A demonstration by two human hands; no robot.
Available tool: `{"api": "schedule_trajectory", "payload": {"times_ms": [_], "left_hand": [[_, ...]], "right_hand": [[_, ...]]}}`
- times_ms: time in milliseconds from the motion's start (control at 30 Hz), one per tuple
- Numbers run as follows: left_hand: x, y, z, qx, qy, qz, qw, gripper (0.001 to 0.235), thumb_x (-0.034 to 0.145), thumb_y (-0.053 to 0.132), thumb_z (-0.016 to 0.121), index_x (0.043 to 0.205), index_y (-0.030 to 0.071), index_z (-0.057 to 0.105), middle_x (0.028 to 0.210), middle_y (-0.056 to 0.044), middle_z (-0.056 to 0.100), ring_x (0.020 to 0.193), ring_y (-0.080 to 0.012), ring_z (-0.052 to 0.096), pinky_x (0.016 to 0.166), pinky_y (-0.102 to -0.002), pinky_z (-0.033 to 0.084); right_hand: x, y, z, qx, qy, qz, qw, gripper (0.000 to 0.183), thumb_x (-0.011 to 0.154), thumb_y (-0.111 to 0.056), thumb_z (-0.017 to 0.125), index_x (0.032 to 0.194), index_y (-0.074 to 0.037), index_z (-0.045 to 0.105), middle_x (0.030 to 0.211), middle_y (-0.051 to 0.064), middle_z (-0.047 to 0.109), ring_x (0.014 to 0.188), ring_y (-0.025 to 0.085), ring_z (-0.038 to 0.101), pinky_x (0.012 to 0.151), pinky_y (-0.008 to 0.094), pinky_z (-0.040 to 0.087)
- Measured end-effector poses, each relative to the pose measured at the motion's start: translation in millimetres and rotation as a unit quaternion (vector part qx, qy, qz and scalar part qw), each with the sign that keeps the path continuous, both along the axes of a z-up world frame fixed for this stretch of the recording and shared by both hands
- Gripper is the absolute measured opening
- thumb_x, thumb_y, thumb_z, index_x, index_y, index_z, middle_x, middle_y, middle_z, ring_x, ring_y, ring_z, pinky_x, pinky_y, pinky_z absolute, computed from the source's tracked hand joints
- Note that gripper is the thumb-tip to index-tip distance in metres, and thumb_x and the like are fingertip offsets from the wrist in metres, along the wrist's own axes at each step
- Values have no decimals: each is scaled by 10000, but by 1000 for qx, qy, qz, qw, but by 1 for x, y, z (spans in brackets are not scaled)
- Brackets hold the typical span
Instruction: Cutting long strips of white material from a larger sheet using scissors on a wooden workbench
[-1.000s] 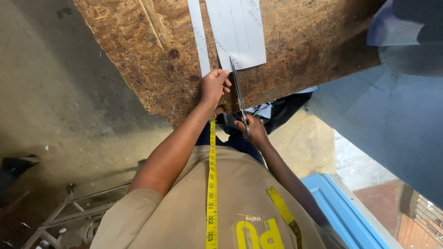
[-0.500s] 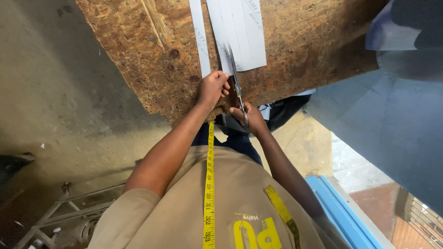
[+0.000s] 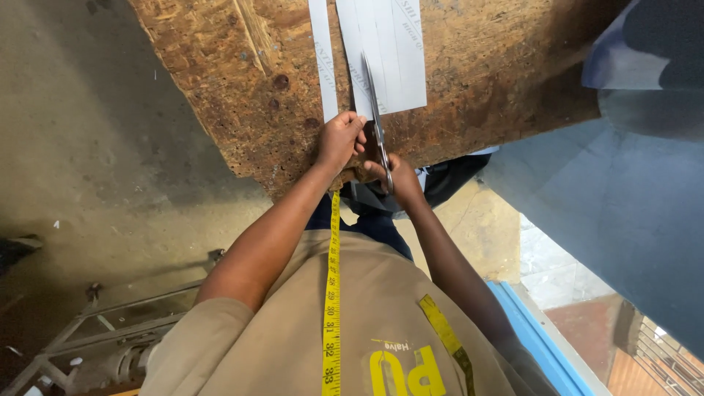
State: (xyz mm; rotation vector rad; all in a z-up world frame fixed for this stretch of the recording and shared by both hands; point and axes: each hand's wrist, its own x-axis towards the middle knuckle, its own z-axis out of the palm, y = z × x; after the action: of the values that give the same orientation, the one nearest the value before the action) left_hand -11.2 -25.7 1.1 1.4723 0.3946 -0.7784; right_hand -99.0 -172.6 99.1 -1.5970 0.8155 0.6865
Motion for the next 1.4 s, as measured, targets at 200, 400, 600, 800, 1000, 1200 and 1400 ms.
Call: {"api": "schedule_trajectory", "payload": {"times_ms": [200,400,600,800,1000,1200,1400], "left_hand": [[-3,0,-4,4,7,-3,1000,195,1068,208,669,972,44,712,687,-150,739,512,-192,722,407,-264,598],[1,-2,-3,23,20,-8,1000,177,1059,210,663,961,68,699,670,-142,736,476,-191,713,379,-255,577],[-2,1,-10,28,40,-12,999,168,1061,221,656,970,82,680,654,-135,714,455,-182,683,355,-231,541],[-4,0,-31,37,43,-24,998,134,1005,203,739,939,103,678,632,-150,704,450,-227,697,333,-263,547],[-6,-3,-35,55,46,-25,997,167,1075,187,621,941,101,670,626,-148,706,449,-222,697,339,-259,552],[-10,-1,-40,39,48,-21,998,141,1063,191,650,976,83,671,640,-175,713,470,-224,712,362,-267,581],[-5,0,-6,32,19,-29,999,136,1068,174,635,1033,48,672,634,-197,704,459,-226,701,353,-262,575]], "right_hand": [[24,0,-6,20,-25,-23,999,523,925,-514,890,861,-55,649,521,95,593,468,166,610,528,264,484],[26,3,-4,14,-26,-32,999,442,913,-364,917,820,-44,627,475,110,565,403,175,581,458,238,449],[31,-1,-11,28,-25,-33,999,454,922,-362,916,797,-44,617,462,128,565,390,182,585,416,255,447],[62,-7,-37,36,-20,-68,997,461,894,-428,942,794,-97,638,503,87,580,409,160,614,398,267,513],[69,-6,-31,12,-13,-58,998,450,892,-371,950,762,-74,638,489,94,566,399,172,613,386,274,518],[71,-4,-29,10,-18,-52,998,433,906,-348,928,752,-63,641,484,101,565,405,166,610,401,272,525],[108,-9,-28,0,-26,-26,999,481,889,-459,909,783,-72,645,505,75,568,422,149,596,437,264,511]]}}
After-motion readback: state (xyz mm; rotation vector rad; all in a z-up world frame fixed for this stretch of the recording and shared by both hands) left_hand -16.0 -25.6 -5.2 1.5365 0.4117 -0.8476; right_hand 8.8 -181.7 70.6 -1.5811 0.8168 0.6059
